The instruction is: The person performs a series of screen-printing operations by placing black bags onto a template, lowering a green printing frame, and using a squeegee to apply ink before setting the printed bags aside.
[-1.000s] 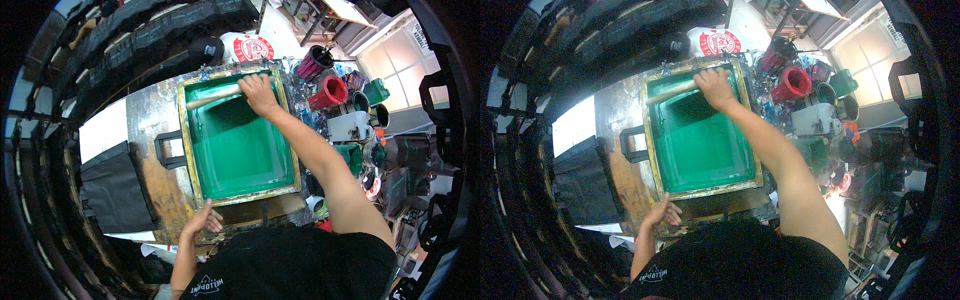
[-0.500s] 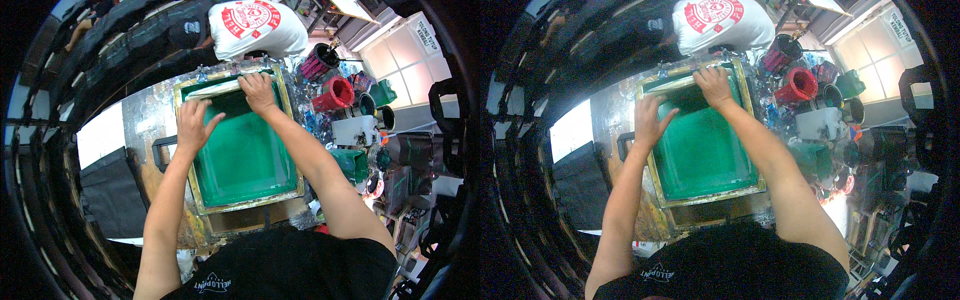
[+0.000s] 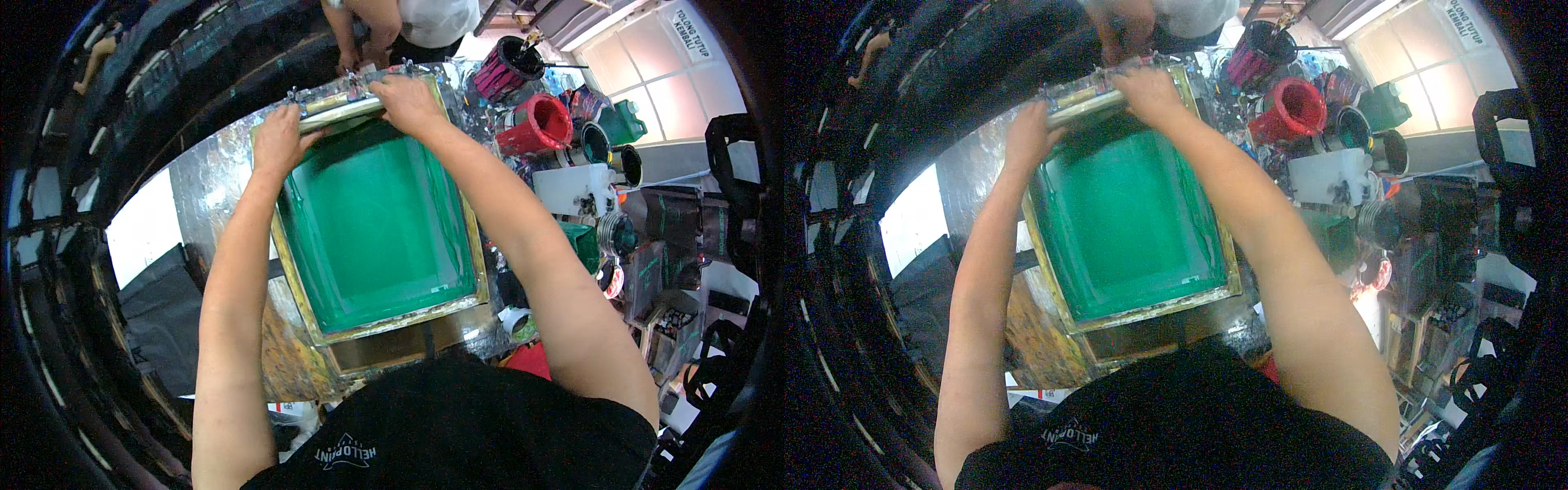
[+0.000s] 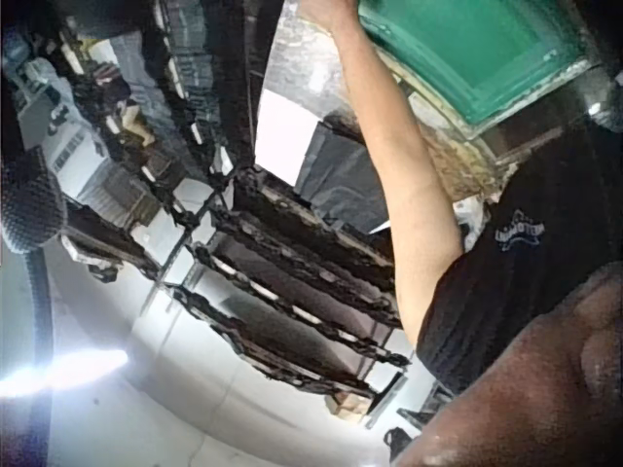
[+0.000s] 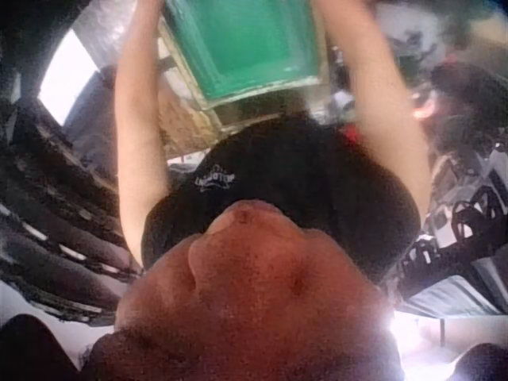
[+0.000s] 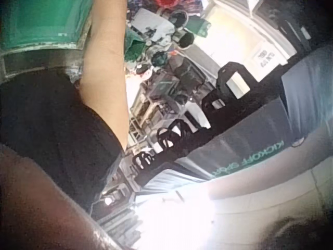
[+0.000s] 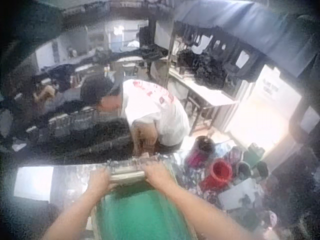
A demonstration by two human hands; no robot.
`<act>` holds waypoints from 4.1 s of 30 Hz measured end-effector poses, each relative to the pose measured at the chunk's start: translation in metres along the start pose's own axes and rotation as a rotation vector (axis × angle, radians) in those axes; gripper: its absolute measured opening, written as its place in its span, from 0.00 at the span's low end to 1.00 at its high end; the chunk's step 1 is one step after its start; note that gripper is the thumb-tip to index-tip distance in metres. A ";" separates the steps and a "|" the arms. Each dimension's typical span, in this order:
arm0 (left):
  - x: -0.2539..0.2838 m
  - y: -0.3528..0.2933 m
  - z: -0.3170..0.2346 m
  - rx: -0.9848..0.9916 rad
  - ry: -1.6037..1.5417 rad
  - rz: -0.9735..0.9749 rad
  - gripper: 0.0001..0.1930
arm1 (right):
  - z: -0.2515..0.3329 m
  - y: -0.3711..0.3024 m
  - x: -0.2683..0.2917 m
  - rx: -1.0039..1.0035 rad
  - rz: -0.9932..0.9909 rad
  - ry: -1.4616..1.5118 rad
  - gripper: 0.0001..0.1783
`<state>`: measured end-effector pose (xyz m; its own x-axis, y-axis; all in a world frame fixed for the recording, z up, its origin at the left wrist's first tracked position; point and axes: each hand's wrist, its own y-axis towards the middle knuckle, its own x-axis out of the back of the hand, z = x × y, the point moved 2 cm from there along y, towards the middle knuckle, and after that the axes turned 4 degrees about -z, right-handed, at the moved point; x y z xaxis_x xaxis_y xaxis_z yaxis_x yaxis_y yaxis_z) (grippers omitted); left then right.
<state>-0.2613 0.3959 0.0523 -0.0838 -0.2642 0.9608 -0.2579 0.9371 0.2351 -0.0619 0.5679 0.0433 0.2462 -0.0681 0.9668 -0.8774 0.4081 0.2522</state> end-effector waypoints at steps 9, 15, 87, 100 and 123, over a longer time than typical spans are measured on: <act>-0.002 -0.018 -0.009 -0.043 0.076 0.004 0.18 | 0.007 -0.012 -0.008 -0.013 0.044 -0.011 0.20; -0.003 -0.070 -0.028 -0.022 0.042 0.004 0.16 | 0.034 -0.060 0.002 -0.018 0.066 -0.037 0.19; 0.051 -0.433 -0.094 0.473 -0.486 -0.153 0.48 | 0.217 -0.330 0.146 0.026 -0.041 0.124 0.28; 0.162 -0.347 -0.096 0.467 -0.985 -0.572 0.33 | 0.209 -0.229 0.259 0.007 -0.349 -0.034 0.25; -0.006 -0.357 -0.035 0.913 -0.456 0.078 0.21 | 0.148 -0.047 0.360 -0.050 -0.395 0.082 0.42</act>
<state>-0.1353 0.0705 -0.0322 -0.4407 -0.4500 0.7767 -0.8549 0.4742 -0.2103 0.0074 0.3893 0.3859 0.5939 -0.1568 0.7891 -0.6882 0.4091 0.5992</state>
